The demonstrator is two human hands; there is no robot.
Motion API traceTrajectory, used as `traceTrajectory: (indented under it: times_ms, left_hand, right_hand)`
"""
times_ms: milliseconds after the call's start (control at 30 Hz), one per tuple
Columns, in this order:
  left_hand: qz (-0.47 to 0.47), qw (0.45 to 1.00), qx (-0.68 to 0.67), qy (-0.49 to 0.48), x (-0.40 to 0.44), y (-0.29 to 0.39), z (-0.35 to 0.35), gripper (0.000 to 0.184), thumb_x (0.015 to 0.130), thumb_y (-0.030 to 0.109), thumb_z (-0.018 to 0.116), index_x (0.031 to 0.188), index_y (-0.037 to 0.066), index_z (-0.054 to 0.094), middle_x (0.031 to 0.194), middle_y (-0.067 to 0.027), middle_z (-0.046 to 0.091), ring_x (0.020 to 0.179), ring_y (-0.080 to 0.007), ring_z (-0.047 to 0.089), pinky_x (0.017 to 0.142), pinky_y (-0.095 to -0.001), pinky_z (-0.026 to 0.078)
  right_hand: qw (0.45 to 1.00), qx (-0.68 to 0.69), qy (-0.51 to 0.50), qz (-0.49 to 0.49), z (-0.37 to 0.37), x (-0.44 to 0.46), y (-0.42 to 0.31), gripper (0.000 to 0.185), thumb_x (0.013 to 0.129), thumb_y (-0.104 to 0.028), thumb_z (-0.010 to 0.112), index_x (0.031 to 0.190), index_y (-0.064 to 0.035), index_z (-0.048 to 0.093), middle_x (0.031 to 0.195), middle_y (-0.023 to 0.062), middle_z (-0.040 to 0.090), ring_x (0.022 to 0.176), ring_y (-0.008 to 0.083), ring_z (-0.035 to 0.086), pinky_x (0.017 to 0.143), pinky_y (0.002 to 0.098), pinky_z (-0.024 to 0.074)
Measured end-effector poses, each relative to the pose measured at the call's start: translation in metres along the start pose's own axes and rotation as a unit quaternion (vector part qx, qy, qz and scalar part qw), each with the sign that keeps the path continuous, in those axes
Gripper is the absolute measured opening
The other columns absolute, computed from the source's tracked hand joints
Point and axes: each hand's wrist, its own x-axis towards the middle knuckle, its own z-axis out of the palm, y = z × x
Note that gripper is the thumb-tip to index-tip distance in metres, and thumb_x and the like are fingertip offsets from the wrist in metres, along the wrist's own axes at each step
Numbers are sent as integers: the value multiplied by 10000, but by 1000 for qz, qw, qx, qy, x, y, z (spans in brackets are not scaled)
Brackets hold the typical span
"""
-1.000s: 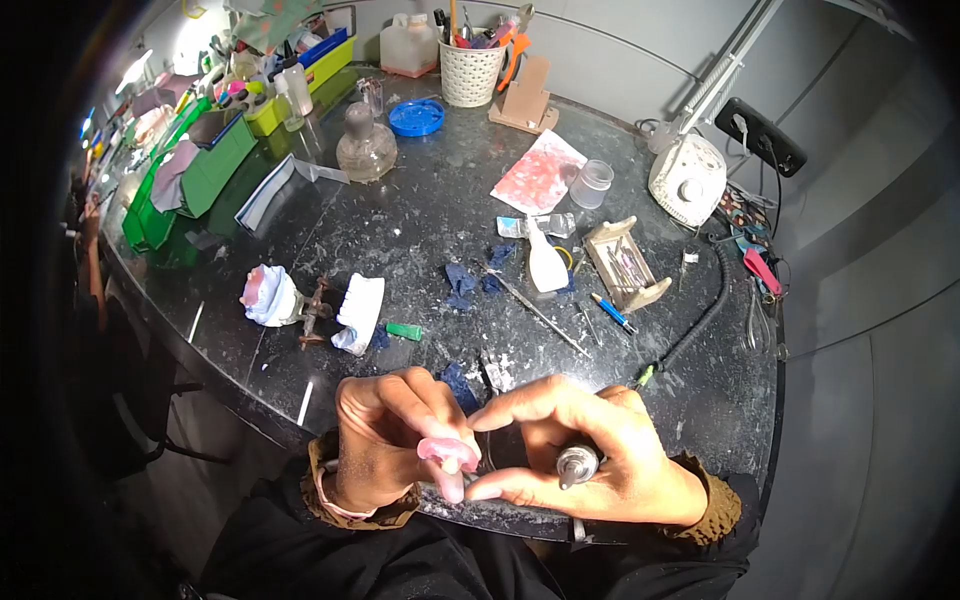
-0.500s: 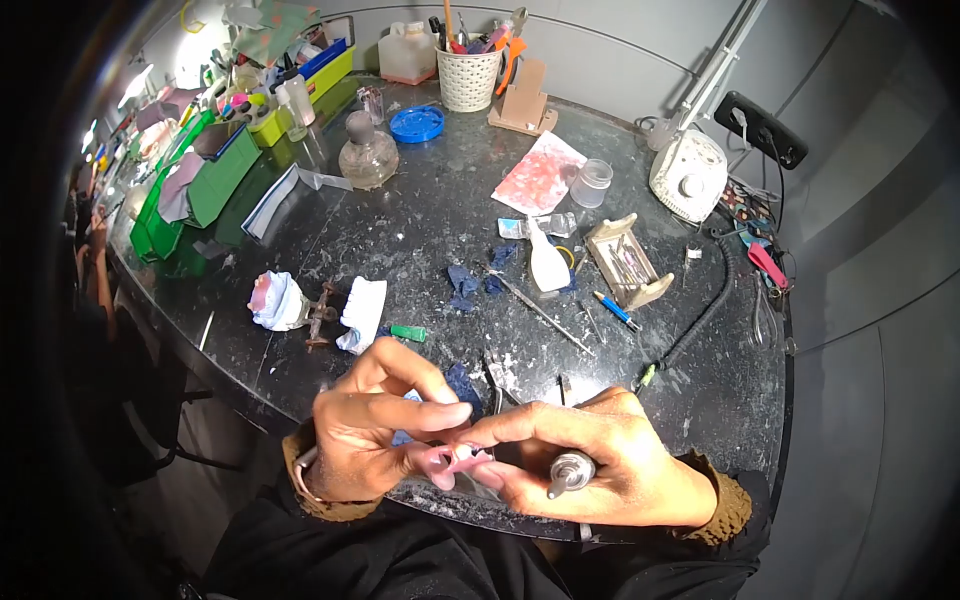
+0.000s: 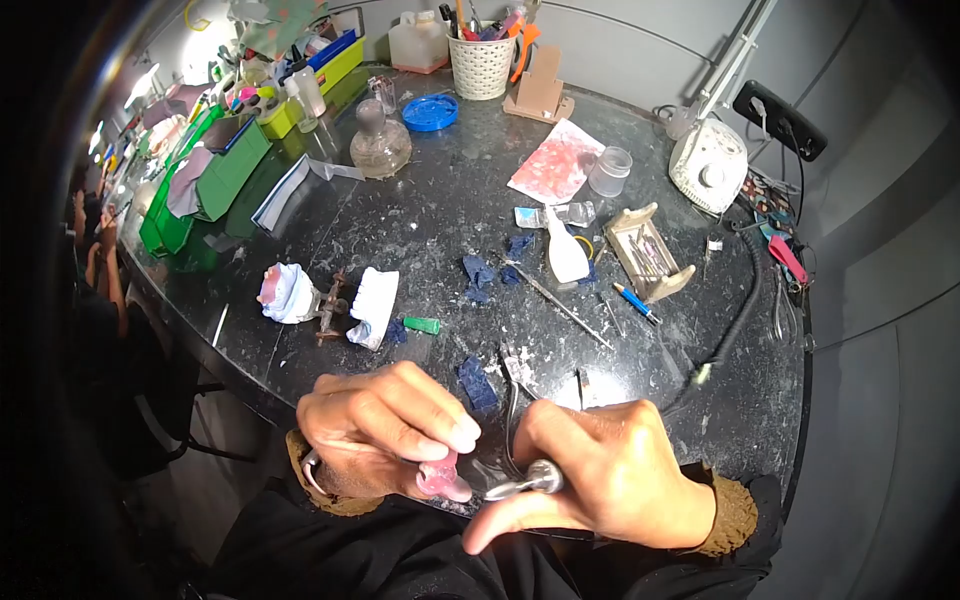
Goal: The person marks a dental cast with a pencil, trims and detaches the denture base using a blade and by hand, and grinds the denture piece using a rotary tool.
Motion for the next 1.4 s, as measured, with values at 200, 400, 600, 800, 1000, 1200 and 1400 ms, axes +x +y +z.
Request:
traceTrajectory:
  times_ms: [200,400,600,800,1000,1200,1400]
  left_hand:
    - [29,999,41,-15,0,1,0,265,616,62,836,786,-20,651,757,-120,631,673,-208,632,566,-293,558]
    - [32,997,69,-18,-2,-1,-4,285,605,78,842,816,-11,672,769,-113,617,672,-192,620,566,-271,549]
    - [-4,997,73,-27,-2,3,-4,323,596,70,840,860,-25,681,753,-112,626,660,-190,619,547,-254,530]
    - [-74,997,-27,-8,-5,5,-1,336,609,17,807,923,-18,692,787,-127,659,704,-195,632,608,-277,509]
    - [-71,997,-21,-8,-4,3,-1,263,662,7,779,912,13,701,836,-110,639,736,-175,630,640,-276,511]
    - [-63,998,12,-11,-8,-1,-1,226,685,45,777,899,52,706,877,-84,625,775,-164,628,652,-262,512]
    - [-39,999,7,-17,-4,-3,-1,263,630,36,825,812,-15,642,827,-131,633,701,-197,623,601,-267,533]
  right_hand:
    - [992,-120,29,-7,4,-1,-1,545,618,-547,751,637,-87,459,474,6,443,367,159,488,348,274,362]
    - [982,52,163,-83,13,2,9,425,665,-399,784,821,-46,607,501,-17,512,387,121,518,353,243,370]
    - [972,-46,123,-195,6,3,11,383,638,-146,699,1020,-131,691,499,-81,274,360,44,317,337,193,236]
    - [974,-80,132,-164,4,1,8,271,663,-102,735,919,-17,697,482,-66,423,366,39,381,338,193,244]
    - [975,-69,155,-144,8,1,7,225,682,-73,765,894,-31,701,500,-61,474,378,31,421,345,184,258]
    - [977,-55,140,-149,9,2,7,238,685,-61,757,912,-27,694,509,-55,498,389,36,459,345,180,269]
    - [979,-55,151,-122,12,2,7,267,690,-213,774,840,-22,663,545,-16,570,408,69,522,350,205,351]
